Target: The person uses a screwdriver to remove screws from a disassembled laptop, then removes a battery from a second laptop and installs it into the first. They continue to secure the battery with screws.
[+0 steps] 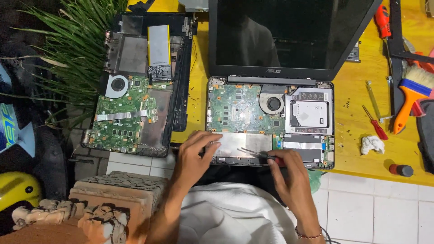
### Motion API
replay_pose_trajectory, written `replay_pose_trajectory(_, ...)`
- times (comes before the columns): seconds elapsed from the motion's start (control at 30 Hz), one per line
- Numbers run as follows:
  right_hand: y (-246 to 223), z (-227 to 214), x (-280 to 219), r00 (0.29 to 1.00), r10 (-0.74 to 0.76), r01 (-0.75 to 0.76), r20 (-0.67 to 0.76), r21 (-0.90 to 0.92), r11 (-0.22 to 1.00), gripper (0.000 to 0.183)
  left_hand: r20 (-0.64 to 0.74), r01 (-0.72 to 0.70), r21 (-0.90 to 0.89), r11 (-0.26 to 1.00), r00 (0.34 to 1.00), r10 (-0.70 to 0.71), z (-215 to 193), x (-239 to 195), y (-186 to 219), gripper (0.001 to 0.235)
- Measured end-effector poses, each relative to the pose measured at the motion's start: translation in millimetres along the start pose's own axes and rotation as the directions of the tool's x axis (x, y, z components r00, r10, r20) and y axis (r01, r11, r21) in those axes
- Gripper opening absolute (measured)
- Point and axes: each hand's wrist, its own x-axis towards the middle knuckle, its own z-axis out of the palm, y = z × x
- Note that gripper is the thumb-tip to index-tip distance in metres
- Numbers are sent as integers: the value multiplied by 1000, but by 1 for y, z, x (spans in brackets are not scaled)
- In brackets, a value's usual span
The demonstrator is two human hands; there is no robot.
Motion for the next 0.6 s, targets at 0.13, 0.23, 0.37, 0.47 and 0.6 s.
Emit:
replay_pose_trajectory(0.13, 4, 4, -3, 999, -10, 14, -53, 75, 997, 14, 92, 83, -125, 989, 993, -72, 15, 5, 23, 28)
replay_pose_trajectory(0.23, 3, 4, -4, 998, 28, -22, -58, 96, 995, 13, 178, 234, -357, 904, 967, -180, 29, 8, 35, 27)
replay_pose_trajectory(0.37, 9, 4, -6, 993, 79, -70, -83, 107, 992, 18, 256, 402, -676, 618, 914, -314, 47, 7, 29, 15)
replay_pose_trajectory(0.47, 12, 5, -8, 992, 74, -62, -104, 119, 991, 18, 209, 410, -689, 598, 902, -377, 52, 7, 33, 13)
replay_pose_trajectory(0.6, 10, 8, -10, 987, 77, -56, -139, 152, 987, 16, 165, 414, -707, 573, 885, -436, 51, 10, 39, 15)
